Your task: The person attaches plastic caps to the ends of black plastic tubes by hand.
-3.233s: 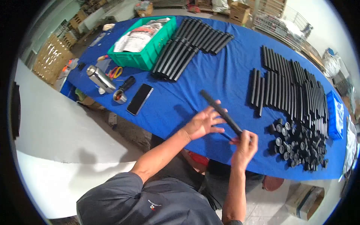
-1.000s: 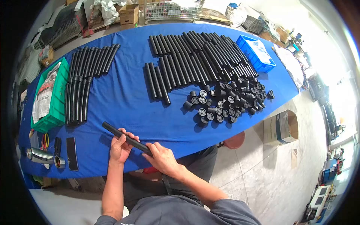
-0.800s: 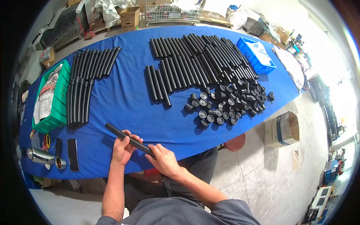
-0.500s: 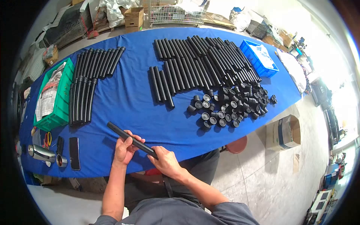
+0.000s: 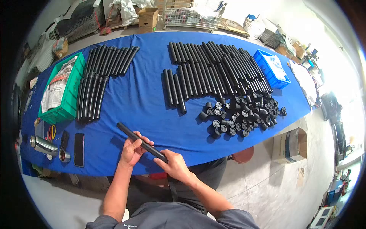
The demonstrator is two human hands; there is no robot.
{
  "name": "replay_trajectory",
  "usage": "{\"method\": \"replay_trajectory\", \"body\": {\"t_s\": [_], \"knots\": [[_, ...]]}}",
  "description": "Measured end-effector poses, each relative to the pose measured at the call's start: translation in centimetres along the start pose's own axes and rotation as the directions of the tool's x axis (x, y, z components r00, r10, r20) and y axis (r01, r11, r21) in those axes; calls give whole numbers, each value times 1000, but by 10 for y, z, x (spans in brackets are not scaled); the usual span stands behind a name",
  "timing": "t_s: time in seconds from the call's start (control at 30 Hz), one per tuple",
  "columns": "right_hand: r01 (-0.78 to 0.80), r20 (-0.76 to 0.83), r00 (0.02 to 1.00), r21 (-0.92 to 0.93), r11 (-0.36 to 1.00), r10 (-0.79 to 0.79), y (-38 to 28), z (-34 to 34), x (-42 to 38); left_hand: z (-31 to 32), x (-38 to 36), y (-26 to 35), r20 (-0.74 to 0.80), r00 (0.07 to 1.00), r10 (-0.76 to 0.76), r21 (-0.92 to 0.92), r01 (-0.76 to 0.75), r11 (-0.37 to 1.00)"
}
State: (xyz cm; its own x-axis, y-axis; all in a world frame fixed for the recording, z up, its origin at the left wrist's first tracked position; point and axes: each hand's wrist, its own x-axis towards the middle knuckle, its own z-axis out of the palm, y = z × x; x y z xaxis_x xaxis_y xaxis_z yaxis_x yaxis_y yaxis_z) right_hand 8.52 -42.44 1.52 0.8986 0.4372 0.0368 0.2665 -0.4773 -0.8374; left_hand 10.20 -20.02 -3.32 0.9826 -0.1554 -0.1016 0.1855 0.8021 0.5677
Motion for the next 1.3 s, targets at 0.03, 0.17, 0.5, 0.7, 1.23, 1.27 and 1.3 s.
{"method": "replay_trajectory", "body": {"t_s": [0.03, 0.17, 0.5, 0.7, 1.23, 1.27, 1.3], "knots": [[-141, 57, 989, 88, 986, 137, -7, -5, 1, 1, 0, 1, 6, 1000, -4, 9, 4, 1000], [-269, 115, 960, 143, 952, 254, -11, -8, 2, 3, 2, 4, 16, 1000, -14, 45, 13, 999], [-527, 360, 848, 499, 688, 389, -3, 0, 1, -3, -1, 5, 67, 998, -12, -131, 21, 991], [112, -108, 984, -266, 957, -145, 1, 9, -4, 13, -2, 2, -34, 999, -31, 20, 31, 999], [-543, 391, 839, 646, 536, 379, -8, -3, -8, -1, -2, 0, 59, 997, -53, 15, 52, 999], [-443, 234, 896, 442, 780, 377, -12, -1, -11, 2, -1, 1, 45, 997, -57, 29, 55, 998], [-177, 6, 984, 186, 966, 179, -8, 3, -9, 3, 0, 2, 28, 998, -54, 33, 53, 998]]}}
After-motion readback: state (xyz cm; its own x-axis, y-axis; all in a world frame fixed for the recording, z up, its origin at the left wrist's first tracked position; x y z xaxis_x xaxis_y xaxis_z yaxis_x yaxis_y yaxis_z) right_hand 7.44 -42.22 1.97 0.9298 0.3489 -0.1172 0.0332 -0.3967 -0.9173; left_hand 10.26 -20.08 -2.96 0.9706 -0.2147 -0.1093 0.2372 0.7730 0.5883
